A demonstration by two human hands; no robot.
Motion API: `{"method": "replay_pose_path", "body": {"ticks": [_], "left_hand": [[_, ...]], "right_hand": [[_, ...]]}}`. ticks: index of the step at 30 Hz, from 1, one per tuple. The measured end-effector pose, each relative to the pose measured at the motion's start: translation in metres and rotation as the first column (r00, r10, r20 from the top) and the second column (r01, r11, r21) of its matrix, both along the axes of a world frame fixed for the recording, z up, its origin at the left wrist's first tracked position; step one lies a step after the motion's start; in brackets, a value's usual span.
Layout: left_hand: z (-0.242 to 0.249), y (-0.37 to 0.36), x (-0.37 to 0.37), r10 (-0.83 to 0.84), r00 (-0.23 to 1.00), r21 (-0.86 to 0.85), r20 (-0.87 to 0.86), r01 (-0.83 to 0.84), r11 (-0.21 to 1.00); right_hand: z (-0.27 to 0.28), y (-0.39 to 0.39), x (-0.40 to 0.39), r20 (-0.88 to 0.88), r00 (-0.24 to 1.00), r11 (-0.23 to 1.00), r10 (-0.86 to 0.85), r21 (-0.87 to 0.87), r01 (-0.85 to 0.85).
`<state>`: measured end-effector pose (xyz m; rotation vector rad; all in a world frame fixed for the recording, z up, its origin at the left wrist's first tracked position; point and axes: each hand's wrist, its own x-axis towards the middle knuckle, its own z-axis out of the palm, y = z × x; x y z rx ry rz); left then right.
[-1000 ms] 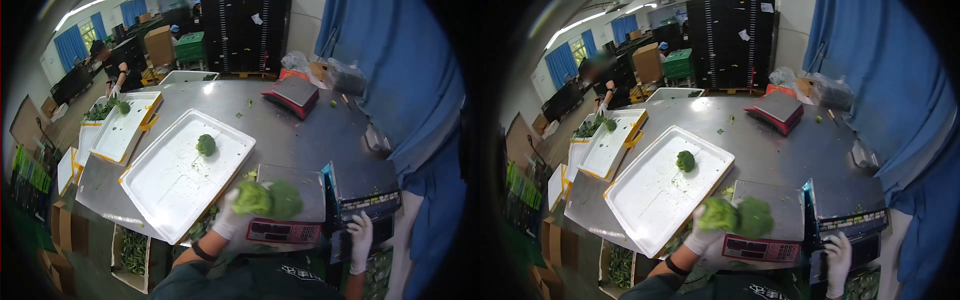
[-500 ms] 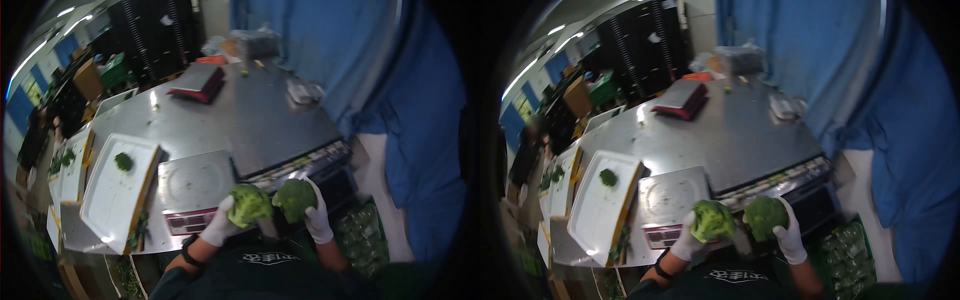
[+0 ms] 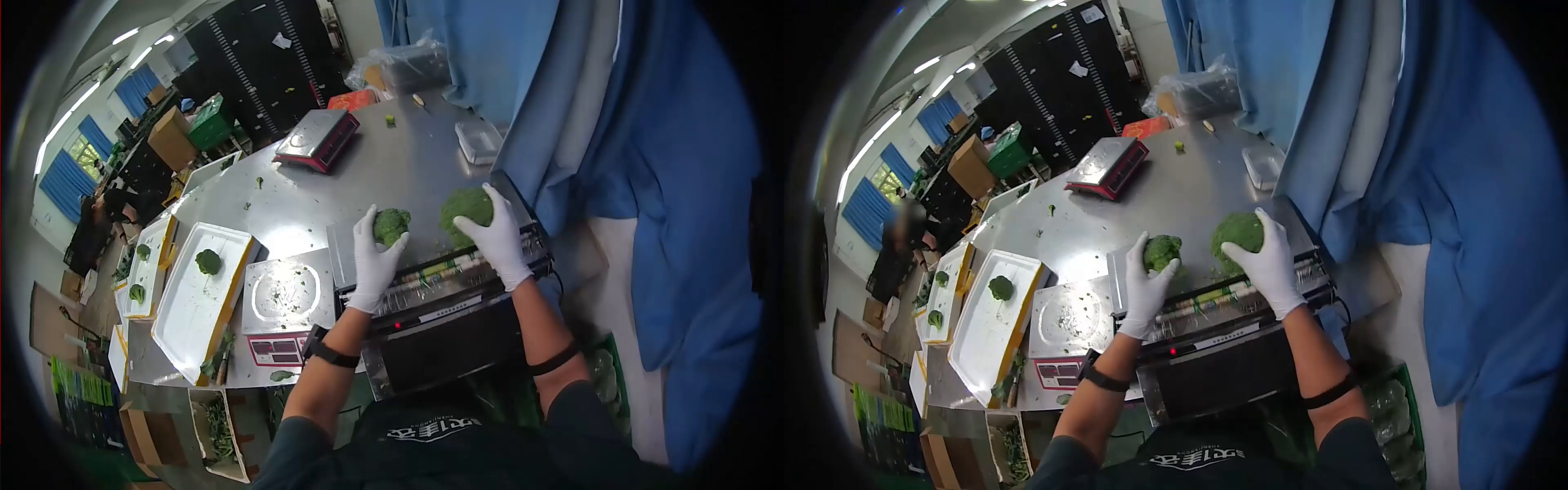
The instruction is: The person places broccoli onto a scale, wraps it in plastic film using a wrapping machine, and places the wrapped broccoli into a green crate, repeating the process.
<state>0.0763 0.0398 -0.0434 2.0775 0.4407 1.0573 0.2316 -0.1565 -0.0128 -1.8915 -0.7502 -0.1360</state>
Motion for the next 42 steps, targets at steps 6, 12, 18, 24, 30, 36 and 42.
{"method": "replay_pose_path", "body": {"ticks": [6,12,18,24,30,36,42], "left_hand": [[-0.003,0.0,-0.009,-0.049,0.951,0.008,-0.307,0.054,0.999],[-0.001,0.018,-0.025,-0.17,0.915,-0.056,-0.365,0.161,0.985],[0.001,-0.006,-0.013,0.003,0.878,0.027,-0.479,0.011,1.0],[-0.005,-0.015,-0.013,0.134,0.889,0.239,-0.438,-0.029,0.97],[0.002,-0.013,-0.015,0.114,0.887,0.138,-0.448,-0.057,0.989],[0.007,-0.027,-0.008,0.177,0.917,0.17,-0.357,-0.123,0.978],[0.001,-0.02,-0.011,0.229,0.942,0.166,-0.247,-0.191,0.967]], "right_hand": [[0.002,0.016,-0.007,0.212,0.965,0.951,0.153,-0.299,-0.085],[-0.015,-0.002,0.021,-0.072,0.971,0.973,0.228,-0.016,-0.23],[-0.027,-0.005,0.023,-0.104,0.968,0.967,0.227,-0.095,-0.237],[-0.031,-0.001,0.023,0.044,0.99,0.976,0.135,-0.18,-0.125],[0.003,0.01,0.026,0.262,0.956,0.991,0.135,-0.033,-0.131],[0.006,0.035,0.021,0.351,0.893,0.955,0.283,-0.188,-0.229],[-0.004,0.044,0.02,0.406,0.878,0.958,0.253,0.019,-0.285]]}}
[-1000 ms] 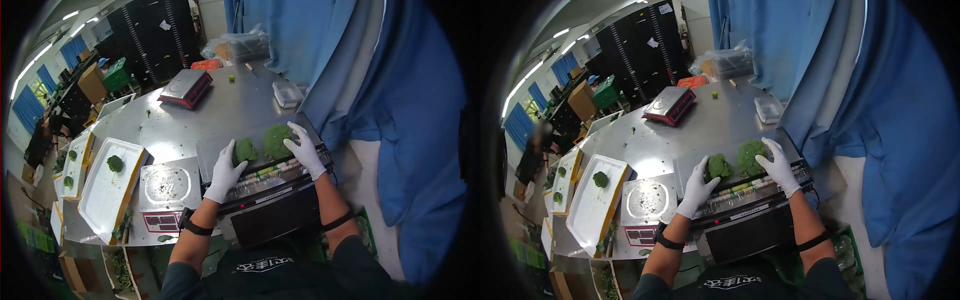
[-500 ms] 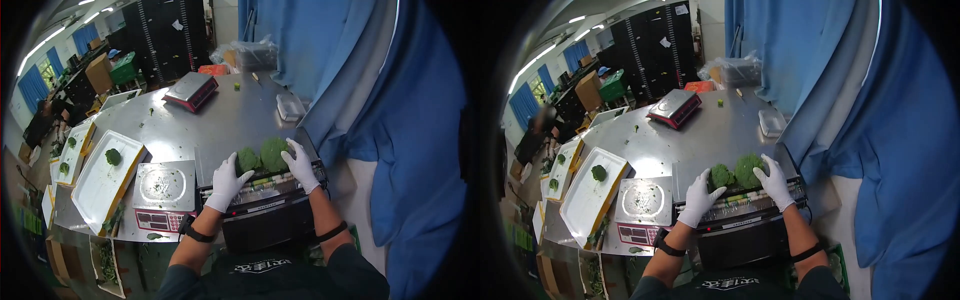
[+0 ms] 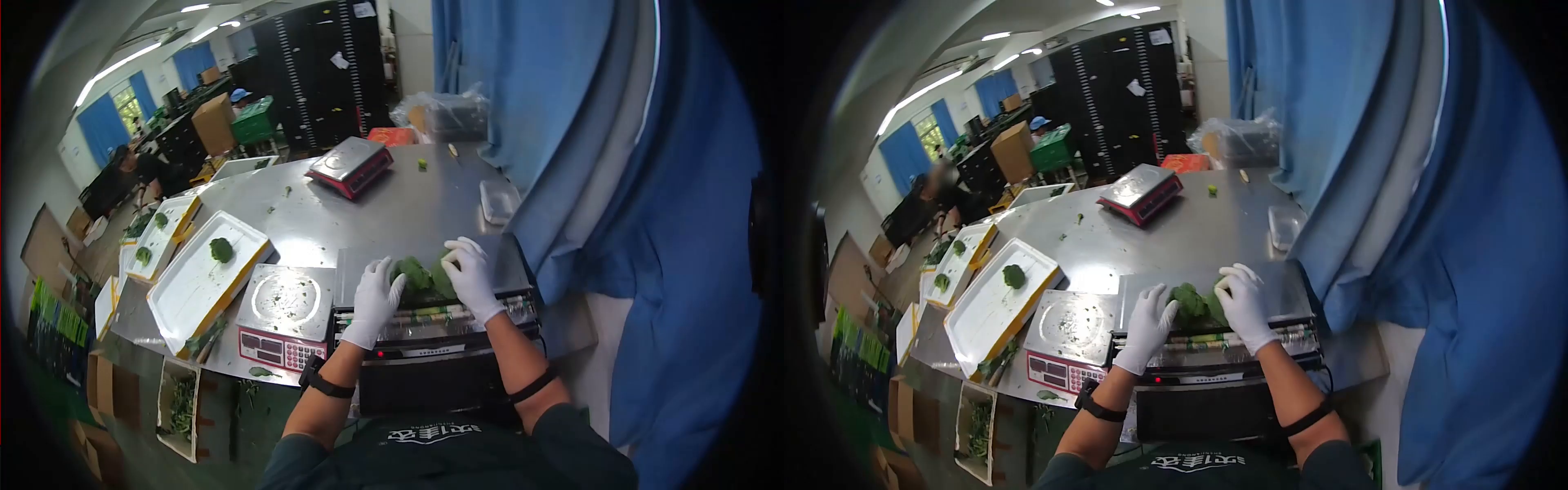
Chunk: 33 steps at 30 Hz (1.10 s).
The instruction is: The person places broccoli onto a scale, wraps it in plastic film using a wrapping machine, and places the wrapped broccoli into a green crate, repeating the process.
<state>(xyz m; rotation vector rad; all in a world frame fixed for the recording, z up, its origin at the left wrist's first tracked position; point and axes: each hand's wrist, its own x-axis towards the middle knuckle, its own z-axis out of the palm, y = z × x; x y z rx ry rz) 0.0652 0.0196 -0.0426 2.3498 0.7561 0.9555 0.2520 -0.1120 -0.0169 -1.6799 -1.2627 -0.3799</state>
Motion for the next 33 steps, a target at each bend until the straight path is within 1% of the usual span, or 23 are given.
{"method": "replay_pose_path", "body": {"ticks": [3,5,7,9,11,13,15,16,17,19,20,21,22,23,24,25,26,27,29,30,31,32,33], "left_hand": [[0.006,0.006,-0.006,0.025,0.996,-0.039,0.085,-0.022,0.999],[0.009,0.017,-0.011,0.029,0.995,-0.031,0.097,-0.026,0.999],[0.015,0.027,-0.017,0.063,0.992,-0.053,0.107,-0.057,0.997],[0.016,0.039,-0.02,0.055,0.993,-0.057,0.103,-0.049,0.997],[0.02,0.047,-0.021,0.062,0.993,-0.051,0.104,-0.057,0.997],[0.018,0.051,-0.021,0.027,0.995,-0.116,0.094,-0.016,0.993],[0.018,0.053,-0.021,0.026,0.995,-0.102,0.094,-0.017,0.995],[0.017,0.053,-0.021,0.012,0.996,-0.08,0.084,-0.005,0.997],[0.015,0.052,-0.021,-0.004,0.997,-0.064,0.072,0.008,0.998],[0.013,0.05,-0.02,-0.013,0.997,-0.073,0.072,0.018,0.997],[0.014,0.047,-0.019,-0.034,0.997,-0.096,0.068,0.04,0.995],[0.015,0.045,-0.017,-0.054,0.996,-0.116,0.067,0.062,0.991],[0.013,0.044,-0.013,-0.052,0.996,-0.118,0.07,0.06,0.991],[0.011,0.042,-0.009,-0.069,0.993,-0.107,0.101,0.08,0.991],[0.009,0.039,-0.005,-0.086,0.988,-0.096,0.13,0.099,0.99],[0.008,0.038,0.0,-0.083,0.988,-0.095,0.133,0.097,0.991],[0.006,0.037,0.005,-0.072,0.989,-0.087,0.129,0.083,0.993],[0.005,0.036,0.01,-0.062,0.99,-0.077,0.126,0.072,0.994],[-0.001,0.032,0.02,-0.064,0.99,-0.054,0.129,0.072,0.996],[-0.004,0.027,0.023,-0.082,0.992,-0.068,0.099,0.089,0.994],[-0.008,0.023,0.027,-0.098,0.993,-0.08,0.071,0.104,0.991],[-0.014,0.017,0.03,-0.181,0.983,-0.106,0.013,0.181,0.978],[-0.016,0.008,0.029,-0.241,0.968,-0.247,0.068,0.251,0.936]], "right_hand": [[0.02,-0.004,-0.011,-0.031,0.999,0.989,0.021,0.149,-0.016],[0.042,-0.02,-0.034,-0.262,0.957,0.989,0.126,0.108,-0.1],[0.047,-0.036,-0.061,-0.356,0.904,0.971,0.238,0.118,-0.209],[0.031,-0.047,-0.089,-0.459,0.816,0.927,0.35,0.042,-0.374],[0.011,-0.057,-0.121,-0.38,0.807,0.809,0.451,-0.208,-0.55],[0.028,-0.059,-0.154,-0.36,0.661,0.562,0.659,-0.349,-0.75],[0.016,-0.057,-0.161,-0.425,0.633,0.515,0.647,-0.367,-0.774],[0.006,-0.055,-0.157,-0.37,0.646,0.536,0.667,-0.364,-0.762],[0.003,-0.057,-0.152,-0.318,0.705,0.629,0.634,-0.319,-0.709],[0.018,-0.064,-0.14,-0.401,0.768,0.707,0.5,-0.324,-0.629],[0.013,-0.066,-0.131,-0.443,0.752,0.763,0.488,-0.201,-0.614],[0.015,-0.069,-0.12,-0.418,0.796,0.823,0.438,-0.171,-0.542],[0.017,-0.07,-0.11,-0.402,0.835,0.891,0.375,-0.092,-0.444],[0.023,-0.071,-0.096,-0.45,0.847,0.94,0.281,-0.048,-0.337],[0.007,-0.07,-0.07,-0.596,0.775,0.97,0.211,0.027,-0.243],[0.023,-0.068,-0.057,-0.546,0.827,0.99,0.136,0.049,-0.131],[0.009,-0.064,-0.028,-0.584,0.796,0.986,0.161,0.138,-0.098],[0.014,-0.067,-0.008,-0.534,0.843,0.996,0.073,-0.009,-0.091],[0.018,-0.064,0.018,-0.394,0.911,0.964,0.12,-0.172,-0.201],[0.01,-0.061,0.029,-0.389,0.913,0.965,0.122,-0.168,-0.201],[-0.001,-0.056,0.037,-0.349,0.918,0.929,0.189,-0.239,-0.282],[-0.009,-0.052,0.044,-0.313,0.914,0.881,0.259,-0.311,-0.356],[-0.006,-0.048,0.038,-0.31,0.914,0.881,0.262,-0.31,-0.358]]}}
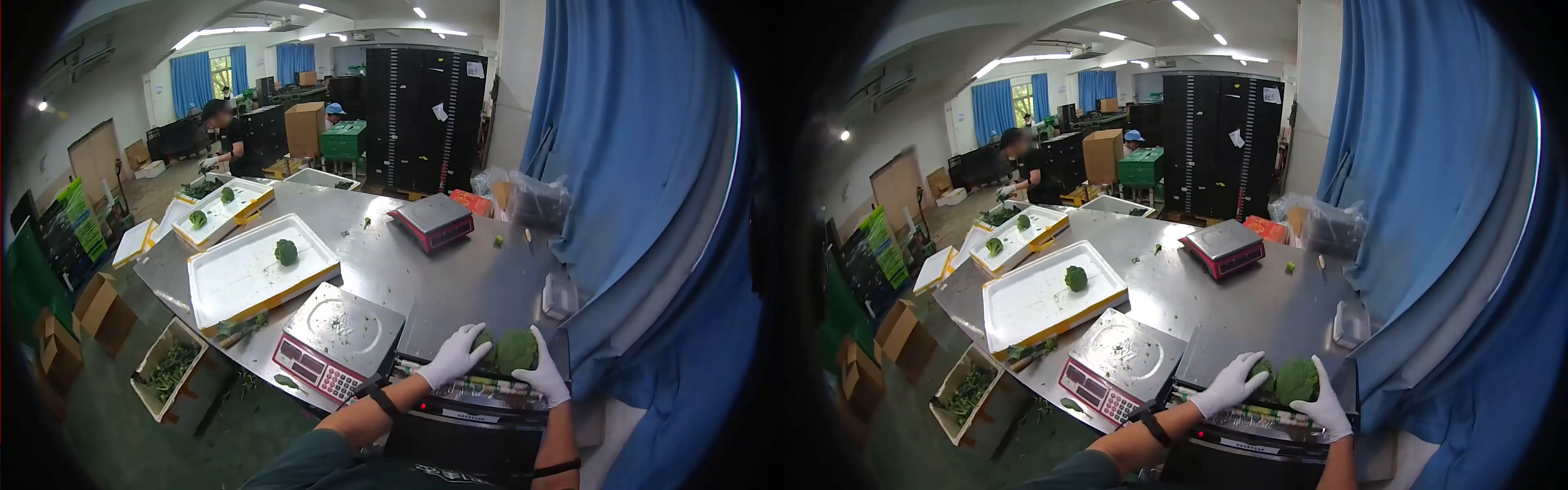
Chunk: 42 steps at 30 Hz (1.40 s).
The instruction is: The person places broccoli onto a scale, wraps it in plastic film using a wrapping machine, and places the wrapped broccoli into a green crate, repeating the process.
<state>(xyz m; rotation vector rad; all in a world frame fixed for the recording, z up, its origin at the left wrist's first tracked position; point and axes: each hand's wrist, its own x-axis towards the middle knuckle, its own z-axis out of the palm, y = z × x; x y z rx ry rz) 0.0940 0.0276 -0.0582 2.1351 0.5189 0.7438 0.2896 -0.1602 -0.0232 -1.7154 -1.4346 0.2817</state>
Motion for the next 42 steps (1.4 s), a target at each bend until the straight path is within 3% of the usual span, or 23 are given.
{"method": "replay_pose_path", "body": {"ticks": [2,4,6,7,10,11,13,15,16,17,18,21,22,25,26,29,31,34,36,38,42], "left_hand": [[-0.006,-0.01,-0.001,0.056,0.998,0.078,0.023,-0.058,0.995],[-0.01,-0.005,0.0,0.078,0.996,0.107,0.035,-0.081,0.991],[-0.014,-0.006,-0.003,0.095,0.995,0.127,0.04,-0.099,0.987],[-0.008,-0.004,-0.008,0.105,0.995,0.118,-0.006,-0.103,0.988],[0.006,0.002,-0.022,0.091,0.992,0.096,-0.091,-0.082,0.992],[0.009,0.004,-0.027,0.081,0.993,0.09,-0.08,-0.073,0.993],[0.006,0.01,-0.034,0.08,0.997,0.133,-0.002,-0.079,0.988],[0.012,0.015,-0.043,0.082,0.996,0.048,-0.041,-0.08,0.996],[-0.001,0.024,-0.043,0.062,0.998,0.009,-0.003,-0.062,0.998],[0.016,0.022,-0.052,0.061,0.996,-0.136,-0.069,-0.07,0.988],[0.013,0.028,-0.054,0.08,0.993,-0.078,-0.086,-0.087,0.993],[0.015,0.04,-0.054,0.035,0.997,-0.07,-0.074,-0.04,0.997],[0.016,0.041,-0.053,-0.05,0.997,-0.023,-0.053,0.049,0.999],[0.022,0.03,-0.043,-0.178,0.982,0.081,-0.07,0.183,0.98],[0.024,0.024,-0.038,-0.216,0.971,0.135,-0.106,0.229,0.964],[0.026,0.016,-0.032,-0.072,0.985,0.071,-0.154,0.084,0.994],[0.022,0.015,-0.031,0.068,0.986,0.011,-0.152,-0.067,0.998],[0.011,0.005,-0.022,0.069,0.996,-0.066,-0.06,-0.073,0.995],[0.012,-0.013,-0.016,0.145,0.981,-0.047,-0.13,-0.152,0.987],[0.005,-0.02,-0.012,0.201,0.973,-0.066,-0.111,-0.209,0.976],[0.001,-0.008,-0.026,0.089,0.989,-0.091,-0.12,-0.1,0.991]], "right_hand": [[0.006,0.008,-0.021,-0.398,0.917,1.0,0.01,0.018,-0.003],[0.0,0.011,-0.028,-0.363,0.931,0.999,-0.041,0.013,0.049],[-0.007,0.012,-0.039,0.059,0.939,0.941,-0.34,0.02,0.339],[-0.004,0.014,-0.052,0.108,0.902,0.908,-0.417,-0.001,0.42],[-0.002,0.007,-0.06,0.086,0.939,0.943,-0.332,0.009,0.333],[0.008,0.004,-0.063,0.005,0.945,0.942,-0.326,-0.084,0.325],[-0.008,-0.001,-0.041,-0.163,0.963,0.975,-0.213,0.035,0.221],[-0.018,-0.008,-0.024,-0.265,0.905,0.941,-0.332,-0.027,0.338],[-0.011,-0.012,-0.021,-0.231,0.9,0.929,-0.37,-0.071,0.364],[-0.008,-0.015,-0.017,-0.237,0.893,0.924,-0.383,-0.093,0.372],[-0.007,-0.018,-0.016,-0.241,0.88,0.913,-0.409,-0.098,0.397],[0.015,-0.014,-0.022,-0.309,0.904,0.951,-0.296,-0.188,0.247],[0.015,-0.01,-0.024,-0.31,0.902,0.95,-0.299,-0.183,0.252],[0.011,0.004,-0.029,-0.128,0.99,0.995,-0.064,-0.081,0.054],[0.006,0.01,-0.03,-0.113,0.99,0.995,-0.089,-0.061,0.082],[-0.004,0.02,-0.027,-0.034,0.975,0.976,-0.217,-0.035,0.216],[-0.013,0.022,-0.036,0.015,0.878,0.877,-0.479,0.038,0.478],[-0.017,0.032,-0.048,-0.01,0.778,0.776,-0.628,0.071,0.627],[-0.017,0.034,-0.054,0.118,0.791,0.799,-0.601,0.052,0.599],[-0.019,0.033,-0.055,0.121,0.802,0.81,-0.585,0.039,0.585],[-0.019,0.021,-0.036,0.099,0.843,0.848,-0.529,0.026,0.53]]}}
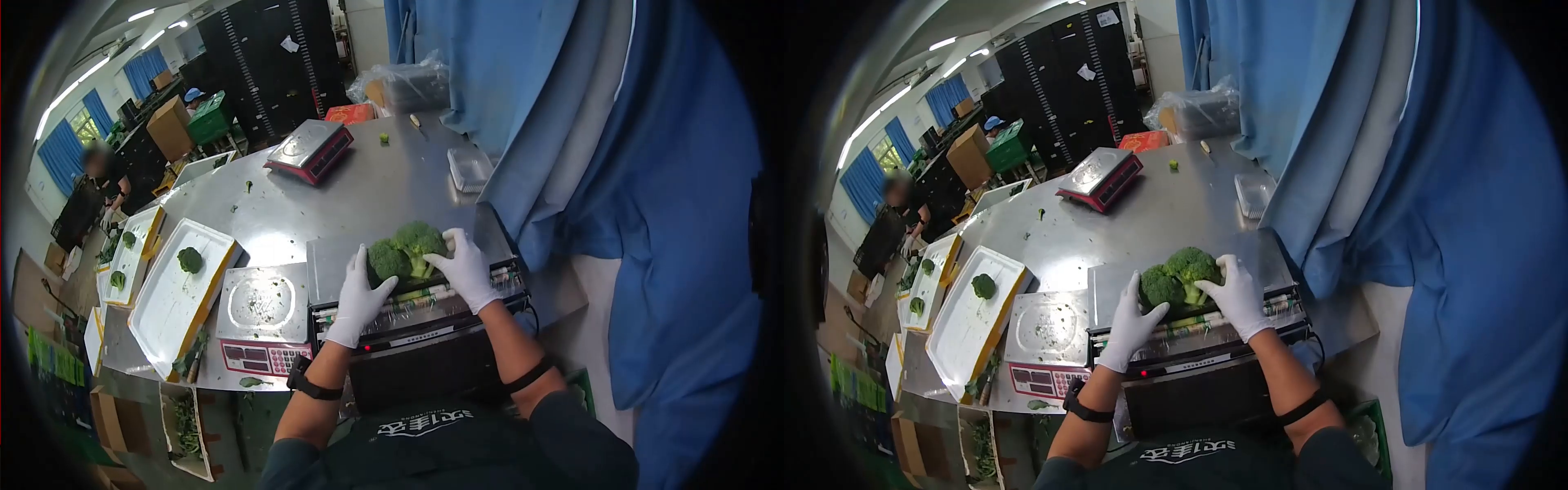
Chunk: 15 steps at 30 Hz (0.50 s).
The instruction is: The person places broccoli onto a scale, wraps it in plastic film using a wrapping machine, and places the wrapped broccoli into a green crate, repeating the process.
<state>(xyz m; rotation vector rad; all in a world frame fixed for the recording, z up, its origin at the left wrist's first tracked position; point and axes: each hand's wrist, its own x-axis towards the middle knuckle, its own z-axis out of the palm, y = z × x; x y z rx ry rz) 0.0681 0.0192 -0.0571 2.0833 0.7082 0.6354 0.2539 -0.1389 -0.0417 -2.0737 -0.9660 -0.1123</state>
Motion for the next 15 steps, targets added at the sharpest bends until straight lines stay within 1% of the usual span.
{"method": "replay_pose_path", "body": {"ticks": [2,3,4,6,7,9,10,12,14,15], "left_hand": [[0.016,0.003,-0.009,0.006,0.993,0.189,-0.114,0.016,0.982],[0.019,0.005,-0.01,-0.021,0.999,0.178,-0.031,0.027,0.984],[0.022,0.006,-0.011,-0.023,0.999,0.179,-0.035,0.029,0.983],[0.032,0.008,-0.01,-0.085,0.988,0.023,-0.132,0.089,0.996],[0.03,0.009,-0.008,-0.085,0.987,0.023,-0.133,0.089,0.996],[0.02,0.009,-0.002,-0.049,0.994,0.172,-0.094,0.065,0.983],[0.015,0.008,-0.001,-0.047,0.994,0.172,-0.098,0.063,0.983],[0.005,0.006,0.001,-0.026,1.0,0.235,0.016,0.022,0.972],[0.0,-0.002,0.006,-0.032,0.995,0.326,0.099,-0.002,0.945],[0.009,-0.009,0.005,-0.014,0.998,0.297,0.065,-0.006,0.955]], "right_hand": [[0.015,-0.008,0.002,-0.087,0.995,0.998,0.044,-0.039,-0.048],[0.025,-0.011,0.003,-0.158,0.986,0.991,0.061,-0.108,-0.079],[0.022,-0.011,0.007,-0.162,0.985,0.991,0.06,-0.107,-0.078],[0.012,-0.01,0.015,0.013,0.981,0.979,0.192,0.074,-0.193],[0.009,-0.006,0.016,0.012,0.981,0.978,0.192,0.074,-0.193],[0.007,0.001,0.012,-0.209,0.911,0.933,0.356,0.122,-0.337],[0.008,0.001,0.009,-0.213,0.909,0.933,0.359,0.123,-0.339],[0.012,0.002,0.001,-0.204,0.945,0.966,0.254,0.095,-0.24],[-0.001,0.001,0.001,-0.009,0.968,0.955,0.249,0.168,-0.244],[0.002,0.001,-0.001,-0.047,0.971,0.964,0.234,0.144,-0.225]]}}
